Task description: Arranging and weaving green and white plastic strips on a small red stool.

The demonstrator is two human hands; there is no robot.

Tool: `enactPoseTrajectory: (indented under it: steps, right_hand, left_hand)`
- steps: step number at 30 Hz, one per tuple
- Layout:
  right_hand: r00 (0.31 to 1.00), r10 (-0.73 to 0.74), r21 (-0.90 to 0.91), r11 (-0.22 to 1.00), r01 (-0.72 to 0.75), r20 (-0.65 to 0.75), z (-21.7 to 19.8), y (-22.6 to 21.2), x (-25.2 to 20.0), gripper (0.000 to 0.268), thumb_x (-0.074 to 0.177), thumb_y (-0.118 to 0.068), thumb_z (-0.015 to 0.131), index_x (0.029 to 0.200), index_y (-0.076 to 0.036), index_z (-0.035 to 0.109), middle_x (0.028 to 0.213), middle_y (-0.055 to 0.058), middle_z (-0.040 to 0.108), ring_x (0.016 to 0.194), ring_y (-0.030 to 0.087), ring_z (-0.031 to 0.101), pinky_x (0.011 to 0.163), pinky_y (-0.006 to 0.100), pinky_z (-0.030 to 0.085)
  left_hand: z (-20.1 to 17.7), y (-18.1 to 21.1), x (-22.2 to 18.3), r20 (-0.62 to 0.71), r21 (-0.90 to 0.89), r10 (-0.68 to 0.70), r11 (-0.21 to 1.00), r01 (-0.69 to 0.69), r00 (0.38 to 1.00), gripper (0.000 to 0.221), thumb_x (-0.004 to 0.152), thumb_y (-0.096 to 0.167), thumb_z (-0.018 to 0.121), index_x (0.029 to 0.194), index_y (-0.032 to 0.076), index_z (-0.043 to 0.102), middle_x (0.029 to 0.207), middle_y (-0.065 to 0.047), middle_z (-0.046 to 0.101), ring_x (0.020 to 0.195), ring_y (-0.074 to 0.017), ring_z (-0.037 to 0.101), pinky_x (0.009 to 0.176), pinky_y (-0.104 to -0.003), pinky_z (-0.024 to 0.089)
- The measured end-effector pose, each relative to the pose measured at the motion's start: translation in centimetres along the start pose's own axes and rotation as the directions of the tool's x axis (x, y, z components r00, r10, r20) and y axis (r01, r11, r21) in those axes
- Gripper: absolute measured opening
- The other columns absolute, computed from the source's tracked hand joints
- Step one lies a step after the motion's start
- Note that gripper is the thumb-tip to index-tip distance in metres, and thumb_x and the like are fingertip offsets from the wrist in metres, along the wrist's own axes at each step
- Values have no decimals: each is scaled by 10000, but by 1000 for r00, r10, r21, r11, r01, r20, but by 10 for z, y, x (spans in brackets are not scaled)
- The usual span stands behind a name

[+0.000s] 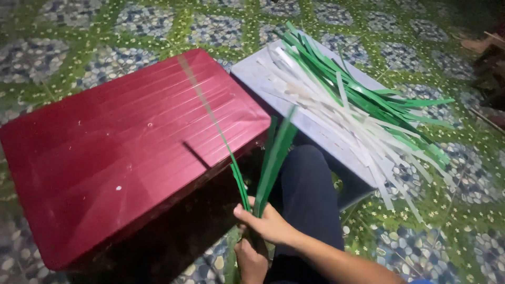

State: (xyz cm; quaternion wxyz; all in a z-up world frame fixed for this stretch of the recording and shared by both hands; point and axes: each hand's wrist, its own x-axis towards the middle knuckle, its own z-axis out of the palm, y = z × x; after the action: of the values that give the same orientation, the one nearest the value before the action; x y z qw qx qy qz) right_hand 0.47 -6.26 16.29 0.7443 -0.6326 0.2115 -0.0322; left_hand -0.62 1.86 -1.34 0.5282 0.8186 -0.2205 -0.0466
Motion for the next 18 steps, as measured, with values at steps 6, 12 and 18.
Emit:
enactPoseTrajectory:
  steps: [6, 12, 18]
  right_hand:
    - [972, 141, 328, 942, -72, -190, -24, -29, 10, 432, 853, -341, 567, 586, -170, 274, 456, -46, 215, 341, 56, 231, 317, 213, 168]
    - [981, 101, 340, 940, -39, -168, -93, -91, 3, 478, 807, -367, 566, 517, -181, 235, 406, -64, 184, 306, 34, 168, 262, 164, 69]
    - [977, 9, 652, 743, -150, 213, -131, -84, -20, 351, 904, -339, 456, 611, -167, 369, 445, -79, 152, 326, -9, 138, 233, 124, 60]
  left_hand:
    - [-16, 60, -4, 255, 92, -73, 994, 51, 964, 392, 567, 471, 683, 690, 122, 553, 579, -144, 569, 590, -355, 572, 538, -461, 435]
    - [-24, 56, -7, 589, -194, 47, 977, 85, 806, 833, 620, 474, 722, 1311, 234, 324, 1219, 16, 553, 1094, -189, 530, 911, -306, 399]
    - [41, -77, 18, 511, -778, 209, 525, 345, 834, 662, 809, 402, 521, 1278, 29, 240, 1075, -198, 639, 947, -283, 684, 667, -426, 652]
